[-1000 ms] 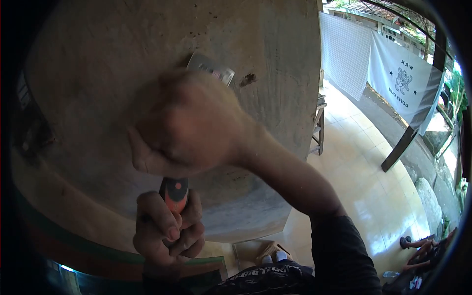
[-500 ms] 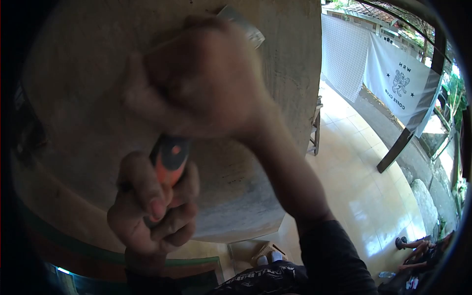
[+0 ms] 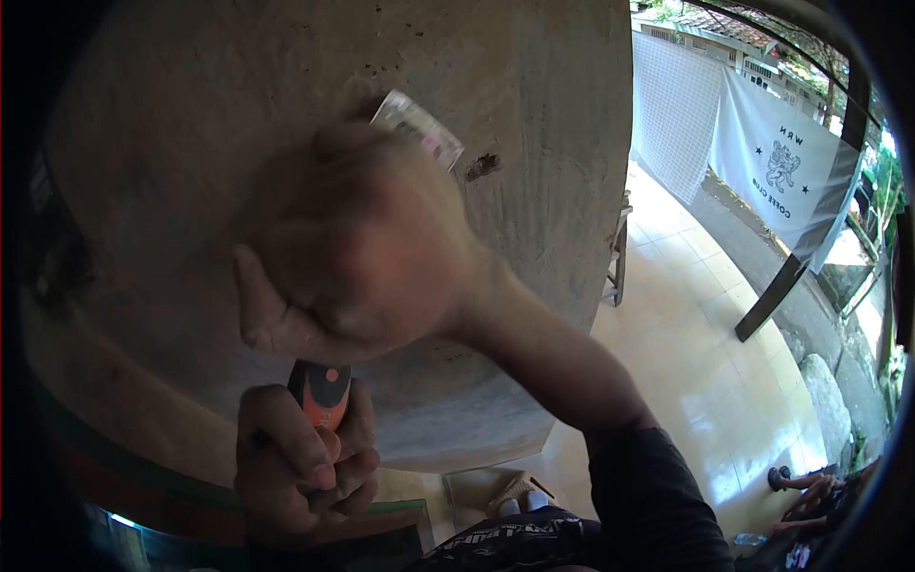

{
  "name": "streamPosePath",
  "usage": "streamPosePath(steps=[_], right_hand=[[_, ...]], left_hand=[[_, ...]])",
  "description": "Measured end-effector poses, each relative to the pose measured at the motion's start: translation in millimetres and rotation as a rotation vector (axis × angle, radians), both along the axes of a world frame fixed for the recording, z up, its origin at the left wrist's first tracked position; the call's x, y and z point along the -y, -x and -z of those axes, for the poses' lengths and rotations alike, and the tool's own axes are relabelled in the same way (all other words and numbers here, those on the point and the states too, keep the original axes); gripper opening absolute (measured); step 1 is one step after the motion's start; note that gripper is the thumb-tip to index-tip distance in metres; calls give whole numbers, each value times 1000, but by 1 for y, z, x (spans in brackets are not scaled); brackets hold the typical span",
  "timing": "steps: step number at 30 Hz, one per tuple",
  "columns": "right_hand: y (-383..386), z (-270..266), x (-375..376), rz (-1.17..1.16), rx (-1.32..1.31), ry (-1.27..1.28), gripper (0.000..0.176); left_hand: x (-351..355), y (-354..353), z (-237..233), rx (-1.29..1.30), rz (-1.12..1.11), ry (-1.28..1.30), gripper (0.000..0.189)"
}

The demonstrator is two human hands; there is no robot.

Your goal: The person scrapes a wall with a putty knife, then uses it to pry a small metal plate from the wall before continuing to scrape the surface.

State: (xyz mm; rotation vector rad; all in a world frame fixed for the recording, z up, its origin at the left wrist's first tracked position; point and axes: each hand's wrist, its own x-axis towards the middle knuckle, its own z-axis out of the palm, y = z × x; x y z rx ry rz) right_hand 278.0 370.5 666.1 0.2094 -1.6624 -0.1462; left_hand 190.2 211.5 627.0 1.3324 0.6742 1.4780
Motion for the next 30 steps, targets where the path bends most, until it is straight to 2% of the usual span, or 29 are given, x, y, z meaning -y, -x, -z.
streamPosePath(steps=[2, 3, 5, 8, 10, 12, 14, 15, 17, 19, 21, 24, 26, 27, 30], right_hand=[[-7, -12, -14, 39, -42, -7, 38], [-11, -14, -14, 34, -35, 6, 38], [-21, -22, -13, 118, 27, -26, 39], [1, -1, 5, 66, -7, -37, 39], [-3, -2, -1, 62, -27, -49, 39], [-13, -13, -4, 54, -25, -61, 39], [-30, -30, -10, -12, 14, 157, 40], [-26, -25, -7, -8, 14, 150, 40], [-5, -6, 0, 85, -82, 62, 41], [2, 3, 6, 32, -99, 4, 42], [-2, -6, 4, -20, -100, -55, 42], [-12, -16, -6, 92, -108, -26, 42], [-7, -12, 2, 66, -138, 53, 42], [-3, -7, 5, 59, -133, 54, 42], [4, -3, 3, 15, -123, -40, 42]], left_hand=[[-14, -11, -15, 244, 202, -33, 21], [-20, -6, -17, 316, 296, 50, 21], [-19, -5, -13, 290, 273, 49, 20], [-7, -1, 3, 210, 220, -70, 17], [0, 4, 8, 114, 132, 26, 8], [-13, -6, -12, 110, 142, -4, 9], [-27, -10, -26, 133, 233, 28, 8], [-20, -17, -24, 151, 147, 16, 9], [-4, -2, -9, 105, 121, -22, 10], [6, 2, 4, 88, 34, -12, 13], [0, -5, -7, 116, 82, -31, 14], [-8, -4, -20, 234, 173, 77, 15], [-4, 2, -14, 183, 140, 43, 14], [0, 5, -11, 62, 56, 7, 13], [-1, 8, -5, 55, 66, 1, 12]])
